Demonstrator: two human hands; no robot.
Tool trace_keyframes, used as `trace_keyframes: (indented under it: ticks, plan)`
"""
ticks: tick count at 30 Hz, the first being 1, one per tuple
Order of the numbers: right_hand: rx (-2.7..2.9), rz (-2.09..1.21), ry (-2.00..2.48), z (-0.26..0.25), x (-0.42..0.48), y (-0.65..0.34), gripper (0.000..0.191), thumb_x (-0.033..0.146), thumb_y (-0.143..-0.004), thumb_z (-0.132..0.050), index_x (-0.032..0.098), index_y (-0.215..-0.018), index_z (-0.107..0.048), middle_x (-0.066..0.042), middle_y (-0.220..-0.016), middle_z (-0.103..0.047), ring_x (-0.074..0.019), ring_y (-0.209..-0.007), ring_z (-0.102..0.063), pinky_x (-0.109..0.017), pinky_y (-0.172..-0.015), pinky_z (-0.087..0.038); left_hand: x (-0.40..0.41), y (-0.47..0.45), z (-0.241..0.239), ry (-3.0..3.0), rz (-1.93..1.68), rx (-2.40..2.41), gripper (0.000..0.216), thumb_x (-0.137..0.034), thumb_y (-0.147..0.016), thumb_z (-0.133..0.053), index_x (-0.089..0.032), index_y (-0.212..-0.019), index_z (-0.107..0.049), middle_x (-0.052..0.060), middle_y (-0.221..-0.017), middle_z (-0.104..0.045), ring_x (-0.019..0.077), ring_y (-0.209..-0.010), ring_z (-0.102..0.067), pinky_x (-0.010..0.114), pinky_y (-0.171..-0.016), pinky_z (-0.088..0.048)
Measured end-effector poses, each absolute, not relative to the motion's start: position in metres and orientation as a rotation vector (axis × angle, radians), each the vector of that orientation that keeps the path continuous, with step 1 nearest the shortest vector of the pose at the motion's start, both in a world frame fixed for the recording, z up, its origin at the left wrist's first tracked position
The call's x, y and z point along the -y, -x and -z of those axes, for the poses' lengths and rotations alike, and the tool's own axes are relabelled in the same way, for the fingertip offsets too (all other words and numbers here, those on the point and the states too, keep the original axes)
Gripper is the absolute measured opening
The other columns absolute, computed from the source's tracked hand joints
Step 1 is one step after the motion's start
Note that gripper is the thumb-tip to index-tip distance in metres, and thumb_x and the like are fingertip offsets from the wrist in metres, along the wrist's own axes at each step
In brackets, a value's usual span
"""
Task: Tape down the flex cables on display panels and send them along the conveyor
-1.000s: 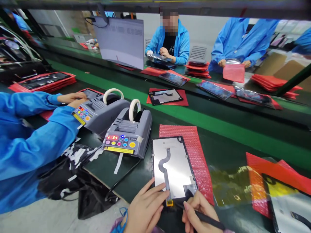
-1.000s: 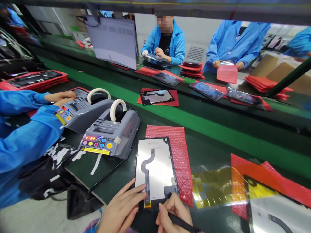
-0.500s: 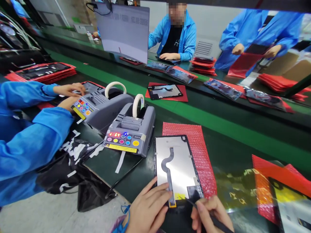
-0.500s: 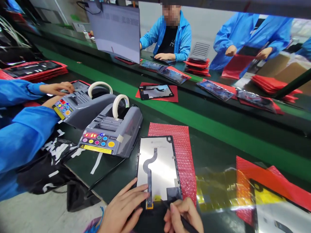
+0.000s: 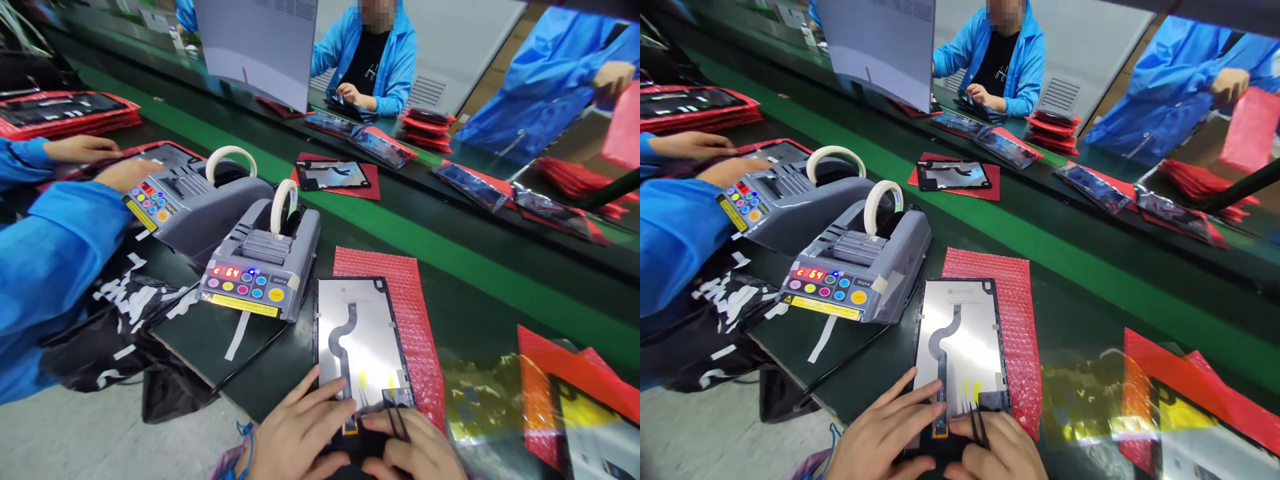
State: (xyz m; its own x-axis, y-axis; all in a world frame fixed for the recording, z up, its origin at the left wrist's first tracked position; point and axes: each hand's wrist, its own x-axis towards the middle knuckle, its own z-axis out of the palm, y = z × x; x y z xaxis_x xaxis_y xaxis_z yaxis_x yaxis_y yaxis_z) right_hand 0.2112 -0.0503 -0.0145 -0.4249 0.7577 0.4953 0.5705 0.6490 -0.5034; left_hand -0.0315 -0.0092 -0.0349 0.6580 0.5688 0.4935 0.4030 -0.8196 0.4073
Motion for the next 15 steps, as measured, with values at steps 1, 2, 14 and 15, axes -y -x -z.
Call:
trace_keyframes:
  ticks: [1,2,14,15]
  plan:
    - [2.172,-0.307,1.043,0.016,0.049,-0.207,0.019,0.031,-0.102,-0.062,0.023,-0.085,-0.058,-0.003,-0.092,-0.082,-0.0158,-0.074,-0.078,-0.023,-0.068,-0.060,0.009,0.031,0.035,-2.609,-0.911,-0.768,0.038,-0.041,-0.110,-0.043,-0.013,-0.134,-0.055,0.005,-0.117,-0.078,0.0140,-0.130,-0.062,0.033,-0.126,-0.017]
    - [2.179,-0.307,1.065,0.019,0.048,-0.203,0.021,0.028,-0.103,-0.060,0.023,-0.083,-0.055,-0.002,-0.089,-0.081,-0.0150,-0.072,-0.076,-0.024,-0.066,-0.059,0.009,0.031,0.036,-2.599,-0.909,-0.758,0.038,-0.039,-0.110,-0.043,-0.013,-0.135,-0.055,0.003,-0.116,-0.078,0.0136,-0.130,-0.062,0.033,-0.127,-0.014]
    - [2.222,-0.589,1.155,0.034,0.054,-0.198,0.029,0.011,-0.100,-0.053,0.025,-0.076,-0.045,0.004,-0.069,-0.067,-0.0128,-0.062,-0.063,-0.020,-0.054,-0.048,0.010,0.030,0.033,-2.562,-0.869,-0.730,0.032,-0.037,-0.109,-0.047,-0.013,-0.126,-0.059,0.003,-0.114,-0.079,0.0164,-0.129,-0.063,0.036,-0.127,-0.011]
    - [2.220,-0.602,1.139,0.035,0.054,-0.198,0.030,0.010,-0.099,-0.053,0.025,-0.075,-0.044,0.004,-0.067,-0.066,-0.0126,-0.060,-0.062,-0.020,-0.053,-0.047,0.010,0.030,0.033,-2.559,-0.854,-0.729,0.032,-0.037,-0.109,-0.047,-0.013,-0.126,-0.059,0.003,-0.114,-0.079,0.0165,-0.130,-0.062,0.036,-0.127,-0.012]
